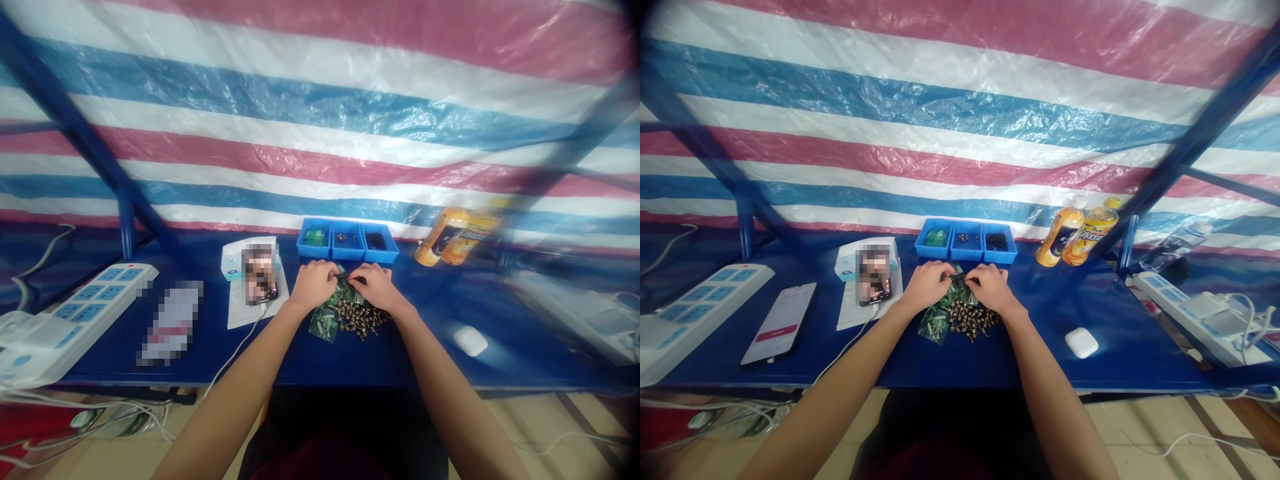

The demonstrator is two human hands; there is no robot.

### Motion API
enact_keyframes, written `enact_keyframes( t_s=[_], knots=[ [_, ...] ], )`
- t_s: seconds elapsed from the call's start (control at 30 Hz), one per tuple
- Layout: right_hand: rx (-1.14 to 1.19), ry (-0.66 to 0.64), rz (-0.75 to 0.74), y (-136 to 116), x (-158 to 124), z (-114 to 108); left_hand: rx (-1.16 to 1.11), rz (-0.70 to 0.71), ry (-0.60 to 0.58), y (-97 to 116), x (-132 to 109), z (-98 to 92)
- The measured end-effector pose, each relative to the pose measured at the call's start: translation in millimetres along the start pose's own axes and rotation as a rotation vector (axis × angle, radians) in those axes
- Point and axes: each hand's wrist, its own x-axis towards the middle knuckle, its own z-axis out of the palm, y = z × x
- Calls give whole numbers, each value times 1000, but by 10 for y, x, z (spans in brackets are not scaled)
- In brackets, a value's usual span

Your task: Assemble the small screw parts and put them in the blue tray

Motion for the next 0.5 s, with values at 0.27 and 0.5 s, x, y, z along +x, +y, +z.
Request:
enact_keyframes(
  t_s=[0.27,0.5],
  knots=[
    [78,74,26,13,20,30,15,-13,45,-5,8,-3],
    [235,195,24,-45,42,-39,-7,21,94,26,12,-14]
  ],
)
